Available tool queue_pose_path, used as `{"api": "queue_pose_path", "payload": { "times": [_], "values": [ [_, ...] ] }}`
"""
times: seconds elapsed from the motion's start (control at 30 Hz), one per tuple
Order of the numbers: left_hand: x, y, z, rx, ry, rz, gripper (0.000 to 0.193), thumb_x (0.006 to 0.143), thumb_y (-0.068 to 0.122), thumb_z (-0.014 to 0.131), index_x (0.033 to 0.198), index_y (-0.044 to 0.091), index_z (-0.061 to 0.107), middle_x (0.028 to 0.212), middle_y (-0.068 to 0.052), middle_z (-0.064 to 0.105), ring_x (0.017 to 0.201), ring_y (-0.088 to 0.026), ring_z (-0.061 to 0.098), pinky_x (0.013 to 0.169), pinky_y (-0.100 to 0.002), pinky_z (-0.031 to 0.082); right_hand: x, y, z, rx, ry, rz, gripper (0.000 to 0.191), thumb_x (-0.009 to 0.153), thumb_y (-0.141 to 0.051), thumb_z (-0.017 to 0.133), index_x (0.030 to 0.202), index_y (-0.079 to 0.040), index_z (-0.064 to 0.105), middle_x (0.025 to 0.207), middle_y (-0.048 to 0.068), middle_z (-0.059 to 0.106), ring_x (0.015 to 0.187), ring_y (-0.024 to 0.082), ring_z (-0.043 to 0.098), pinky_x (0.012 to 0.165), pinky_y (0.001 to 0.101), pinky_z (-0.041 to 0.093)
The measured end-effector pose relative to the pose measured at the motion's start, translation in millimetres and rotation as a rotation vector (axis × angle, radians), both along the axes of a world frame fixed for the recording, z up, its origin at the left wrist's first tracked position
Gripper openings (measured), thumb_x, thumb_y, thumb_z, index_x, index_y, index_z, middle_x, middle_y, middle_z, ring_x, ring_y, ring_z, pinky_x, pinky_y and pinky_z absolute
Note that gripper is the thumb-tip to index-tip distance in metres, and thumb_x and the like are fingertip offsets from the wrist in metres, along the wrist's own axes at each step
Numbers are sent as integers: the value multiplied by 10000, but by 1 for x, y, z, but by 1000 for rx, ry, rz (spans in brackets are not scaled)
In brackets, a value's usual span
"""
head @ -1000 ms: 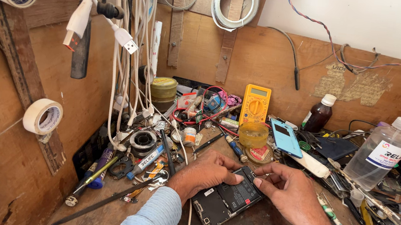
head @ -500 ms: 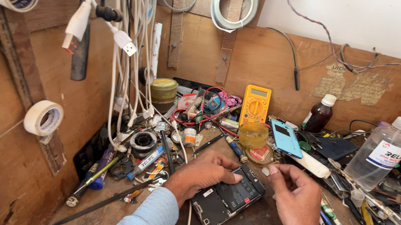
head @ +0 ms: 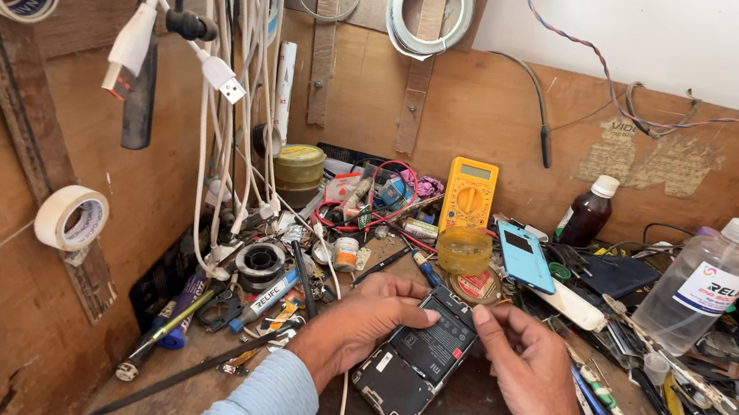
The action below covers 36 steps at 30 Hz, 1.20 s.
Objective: The person uses a small screwdriver to remove screws from a disassembled smartphone on a cluttered workbench. They then place the phone into a light blue protective case and inspect the assembled device.
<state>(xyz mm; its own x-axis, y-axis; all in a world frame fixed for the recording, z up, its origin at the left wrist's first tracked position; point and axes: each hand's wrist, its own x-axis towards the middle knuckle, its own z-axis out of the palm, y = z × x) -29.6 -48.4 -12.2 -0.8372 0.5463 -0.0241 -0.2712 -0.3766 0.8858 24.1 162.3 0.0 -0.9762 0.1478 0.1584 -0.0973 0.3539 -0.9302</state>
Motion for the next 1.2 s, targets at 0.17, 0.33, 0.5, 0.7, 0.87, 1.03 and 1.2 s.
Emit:
{"api": "queue_pose_path", "payload": {
  "times": [0.17, 0.33, 0.5, 0.7, 0.87, 1.03, 1.2],
  "values": [
    [-1, 7, 6, -48, -57, 106, 365, 907, 179, 746, 1140, -83, 645, 927, -121, 750, 731, -142, 732, 663, -289, 613, 0, 0, -1, -70, -5, 54, 277, 941, -258, 669, 1003, -15, 789, 734, 4, 708, 616, 55, 520, 530, 246, 366],
    [-1, 15, 13, -123, -32, 157, 377, 930, 273, 747, 985, -99, 712, 810, -138, 752, 624, -160, 709, 552, -300, 584, -3, 0, -4, -82, 11, 69, 250, 942, -232, 687, 982, -3, 779, 732, 3, 708, 618, 48, 530, 538, 236, 379],
    [-5, 21, 12, -170, -71, 233, 245, 870, 153, 778, 926, -84, 746, 799, -149, 766, 603, -177, 717, 526, -311, 588, 0, 1, -1, -81, -12, 65, 260, 936, -252, 694, 987, -11, 781, 715, -3, 681, 594, 55, 485, 518, 247, 350],
    [-6, 19, 5, -142, -75, 281, 210, 855, 89, 779, 924, -107, 745, 801, -164, 765, 603, -184, 720, 522, -313, 591, 4, -3, 6, -61, -32, 83, 295, 931, -304, 668, 1012, -46, 787, 707, -4, 700, 588, 57, 502, 520, 247, 367],
    [-3, 20, 5, -82, -90, 329, 199, 857, 74, 768, 923, -110, 731, 783, -167, 757, 590, -194, 718, 524, -316, 599, 5, -5, 13, -6, -66, 85, 380, 951, -383, 628, 954, -38, 786, 697, 12, 697, 616, 67, 530, 561, 252, 426],
    [-1, 23, 4, -105, -83, 364, 187, 863, 88, 763, 887, -95, 731, 767, -166, 755, 578, -193, 715, 506, -310, 583, 2, -2, 11, -3, -101, 107, 373, 950, -376, 640, 892, -32, 772, 701, 22, 690, 624, 92, 515, 569, 266, 400],
    [-3, 28, -1, -115, -27, 393, 178, 860, 83, 772, 859, -89, 727, 755, -160, 752, 574, -186, 707, 502, -309, 575, -6, -1, 1, -96, -33, 138, 293, 932, -268, 697, 857, 12, 740, 713, 8, 680, 654, 83, 568, 612, 248, 451]
  ]
}}
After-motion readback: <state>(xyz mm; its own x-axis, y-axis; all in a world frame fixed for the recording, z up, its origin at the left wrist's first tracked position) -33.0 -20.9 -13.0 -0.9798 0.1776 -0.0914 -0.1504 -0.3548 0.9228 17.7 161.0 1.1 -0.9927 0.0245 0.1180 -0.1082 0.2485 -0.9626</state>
